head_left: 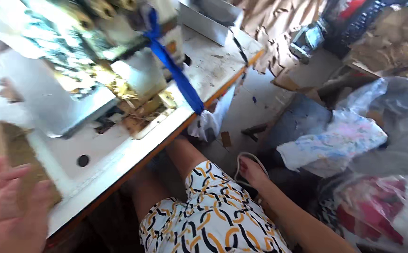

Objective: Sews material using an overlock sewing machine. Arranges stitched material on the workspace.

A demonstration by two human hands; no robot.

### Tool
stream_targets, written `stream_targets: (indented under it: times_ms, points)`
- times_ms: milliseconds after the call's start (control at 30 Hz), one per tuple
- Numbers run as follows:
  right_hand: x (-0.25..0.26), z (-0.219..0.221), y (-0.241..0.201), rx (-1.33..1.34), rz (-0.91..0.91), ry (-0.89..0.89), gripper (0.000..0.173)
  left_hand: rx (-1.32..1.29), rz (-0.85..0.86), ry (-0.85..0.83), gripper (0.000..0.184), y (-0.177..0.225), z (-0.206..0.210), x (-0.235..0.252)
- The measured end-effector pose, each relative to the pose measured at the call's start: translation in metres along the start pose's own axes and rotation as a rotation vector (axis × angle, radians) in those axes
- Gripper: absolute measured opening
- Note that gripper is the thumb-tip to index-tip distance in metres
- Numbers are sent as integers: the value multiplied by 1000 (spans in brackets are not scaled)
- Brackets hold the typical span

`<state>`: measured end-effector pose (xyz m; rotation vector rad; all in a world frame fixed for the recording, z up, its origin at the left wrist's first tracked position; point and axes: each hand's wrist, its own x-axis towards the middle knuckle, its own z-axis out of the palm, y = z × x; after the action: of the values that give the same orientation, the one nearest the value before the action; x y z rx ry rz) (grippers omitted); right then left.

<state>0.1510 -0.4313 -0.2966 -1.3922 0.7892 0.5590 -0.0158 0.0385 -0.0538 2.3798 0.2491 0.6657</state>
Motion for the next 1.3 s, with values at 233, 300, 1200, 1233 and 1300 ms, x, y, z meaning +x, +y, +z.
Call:
stream_targets:
  times_ms: [233, 300, 1200, 1233, 1300]
  points:
    - [-18, -83, -46, -1598, -288, -464, 38, 386, -46, 217, 33, 14, -6, 19]
    - [-31, -68, -74, -1729, -467, -436, 37, 441, -158, 169, 28, 13, -16, 36]
    - [-170, 238, -104, -222, -1299, -1214, 46, 159, 220, -145, 23, 116, 24, 68]
    - [-174, 240, -102, -193, -1233, -1257, 39, 107, 231, -148, 15, 115, 28, 71]
    - [-174, 236, -94, -174, -1160, -1361, 24, 13, 221, -133, 17, 105, 29, 78]
